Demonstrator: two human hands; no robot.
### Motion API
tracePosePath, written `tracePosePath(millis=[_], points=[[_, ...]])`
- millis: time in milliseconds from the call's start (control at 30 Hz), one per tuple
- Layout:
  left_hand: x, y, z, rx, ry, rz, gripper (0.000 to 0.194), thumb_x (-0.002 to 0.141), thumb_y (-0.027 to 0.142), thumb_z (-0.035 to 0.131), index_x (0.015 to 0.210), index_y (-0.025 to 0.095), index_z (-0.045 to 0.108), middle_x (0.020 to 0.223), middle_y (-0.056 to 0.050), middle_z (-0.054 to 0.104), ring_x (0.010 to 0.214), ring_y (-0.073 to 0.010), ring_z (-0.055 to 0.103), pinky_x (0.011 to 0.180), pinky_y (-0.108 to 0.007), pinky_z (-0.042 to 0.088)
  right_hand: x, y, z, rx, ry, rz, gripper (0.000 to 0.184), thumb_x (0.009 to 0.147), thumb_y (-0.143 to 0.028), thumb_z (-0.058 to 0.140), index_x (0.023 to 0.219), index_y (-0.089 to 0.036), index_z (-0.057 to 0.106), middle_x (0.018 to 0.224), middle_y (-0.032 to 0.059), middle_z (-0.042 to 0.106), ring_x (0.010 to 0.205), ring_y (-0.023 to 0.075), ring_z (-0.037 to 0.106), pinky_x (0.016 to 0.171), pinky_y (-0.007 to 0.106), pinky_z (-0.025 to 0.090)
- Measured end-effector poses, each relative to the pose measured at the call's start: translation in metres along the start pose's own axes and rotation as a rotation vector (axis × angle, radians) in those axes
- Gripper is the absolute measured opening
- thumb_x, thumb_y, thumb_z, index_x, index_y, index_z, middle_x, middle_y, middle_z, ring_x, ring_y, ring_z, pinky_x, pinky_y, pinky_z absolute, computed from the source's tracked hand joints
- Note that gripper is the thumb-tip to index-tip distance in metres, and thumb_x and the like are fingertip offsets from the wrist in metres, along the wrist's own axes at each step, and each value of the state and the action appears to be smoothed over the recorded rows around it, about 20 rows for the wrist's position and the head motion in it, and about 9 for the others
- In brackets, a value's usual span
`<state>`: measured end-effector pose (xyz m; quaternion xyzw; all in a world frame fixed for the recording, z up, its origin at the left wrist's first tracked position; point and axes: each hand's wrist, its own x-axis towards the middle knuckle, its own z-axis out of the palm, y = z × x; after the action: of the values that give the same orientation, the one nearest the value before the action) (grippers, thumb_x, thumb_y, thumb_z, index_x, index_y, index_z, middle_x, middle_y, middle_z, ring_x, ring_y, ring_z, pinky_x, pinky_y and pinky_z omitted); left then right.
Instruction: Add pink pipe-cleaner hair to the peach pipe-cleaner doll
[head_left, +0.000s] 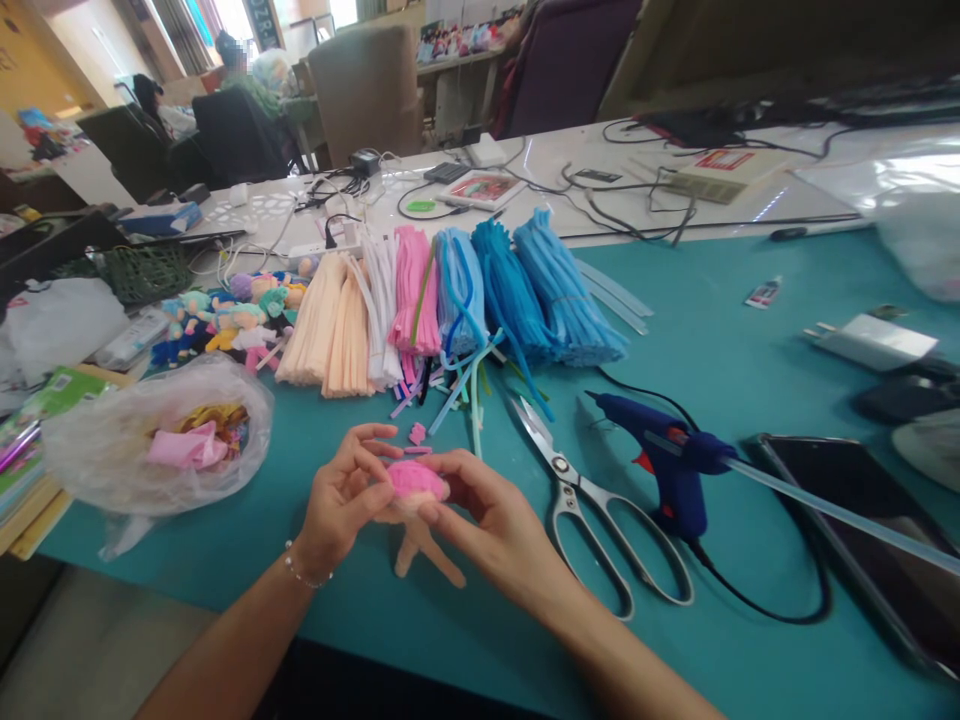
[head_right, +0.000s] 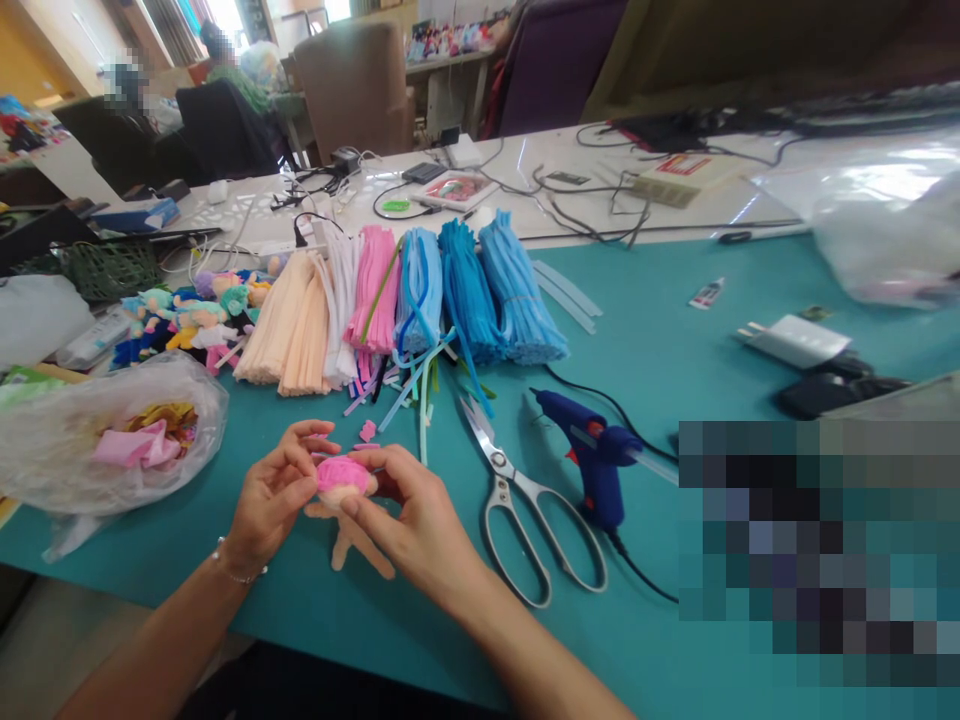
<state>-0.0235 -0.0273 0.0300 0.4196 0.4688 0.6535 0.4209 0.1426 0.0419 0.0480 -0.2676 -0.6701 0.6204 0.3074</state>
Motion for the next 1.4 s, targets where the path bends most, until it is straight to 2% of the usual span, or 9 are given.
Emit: tracePosePath(millis=[467,667,800,900,1000,1133,1267,1400], points=[[0.001,0.001,0.001,-0.004,0.000,-0.011,0.011,0.076,0.022,0.072,0.068,0.019,0.064,0.114,-0.007,0.060,0.097,-0.0205,0.061,0.087,-0.036,0.051,0.000,0.002,0.000,0.009,-0.020,-0.028,0.026,0.085,-0.036,0.065,0.105,-0.020,0.064,0.103,0.0075,0.063,0.092,0.0190,0.064,0.079,0.031,0.055],[0.002,0.002,0.001,-0.034,0.000,-0.031,0.013,0.072,0.026,0.075,0.069,0.019,0.064,0.112,-0.008,0.060,0.095,-0.0216,0.061,0.087,-0.037,0.051,0.000,0.001,0.001,0.010,-0.021,-0.027,0.026,0.085,-0.037,0.065,0.105,-0.021,0.064,0.103,0.0075,0.063,0.091,0.0190,0.064,0.080,0.031,0.055],[0.004,0.005,0.001,-0.064,0.019,-0.041,0.020,0.073,0.036,0.073,0.069,0.019,0.066,0.110,-0.009,0.060,0.093,-0.0225,0.062,0.087,-0.039,0.051,0.000,0.000,0.000,0.024,-0.007,-0.020,0.024,0.084,-0.037,0.065,0.102,-0.022,0.063,0.103,0.0073,0.064,0.090,0.0191,0.065,0.080,0.032,0.056],[0.004,0.003,0.001,-0.088,0.013,-0.057,0.023,0.071,0.039,0.074,0.078,0.019,0.067,0.108,-0.009,0.059,0.091,-0.0224,0.062,0.084,-0.038,0.052,-0.001,-0.002,0.000,0.039,-0.005,-0.005,0.025,0.084,-0.038,0.065,0.103,-0.022,0.063,0.104,0.0075,0.065,0.089,0.0195,0.065,0.079,0.032,0.056],[0.002,-0.002,0.002,-0.098,-0.050,-0.063,0.032,0.067,0.036,0.077,0.092,0.020,0.066,0.103,-0.008,0.061,0.093,-0.0225,0.062,0.080,-0.034,0.052,-0.002,-0.003,0.000,0.049,-0.015,0.005,0.026,0.084,-0.037,0.065,0.105,-0.021,0.062,0.104,0.0079,0.065,0.089,0.0198,0.066,0.078,0.032,0.056],[-0.002,-0.007,0.003,-0.035,-0.124,-0.106,0.033,0.071,0.029,0.075,0.101,0.021,0.063,0.097,-0.006,0.064,0.089,-0.0199,0.062,0.078,-0.030,0.051,-0.003,-0.003,-0.001,0.040,-0.026,0.004,0.026,0.084,-0.033,0.064,0.106,-0.020,0.061,0.103,0.0081,0.065,0.089,0.0199,0.066,0.079,0.033,0.056],[-0.004,-0.007,0.006,0.033,-0.112,-0.046,0.030,0.072,0.028,0.074,0.098,0.019,0.063,0.094,-0.006,0.063,0.085,-0.0187,0.062,0.076,-0.029,0.051,-0.003,-0.007,-0.002,-0.056,-0.001,0.011,0.025,0.081,-0.028,0.062,0.105,-0.020,0.062,0.101,0.0072,0.068,0.089,0.0208,0.065,0.079,0.033,0.054],[-0.005,-0.008,0.009,0.087,-0.098,0.063,0.029,0.070,0.027,0.076,0.095,0.020,0.063,0.093,-0.005,0.060,0.083,-0.0177,0.060,0.074,-0.028,0.051,-0.004,-0.013,-0.002,-0.122,0.030,0.021,0.024,0.077,-0.024,0.062,0.101,-0.020,0.065,0.094,0.0050,0.069,0.082,0.0195,0.063,0.072,0.031,0.053]])
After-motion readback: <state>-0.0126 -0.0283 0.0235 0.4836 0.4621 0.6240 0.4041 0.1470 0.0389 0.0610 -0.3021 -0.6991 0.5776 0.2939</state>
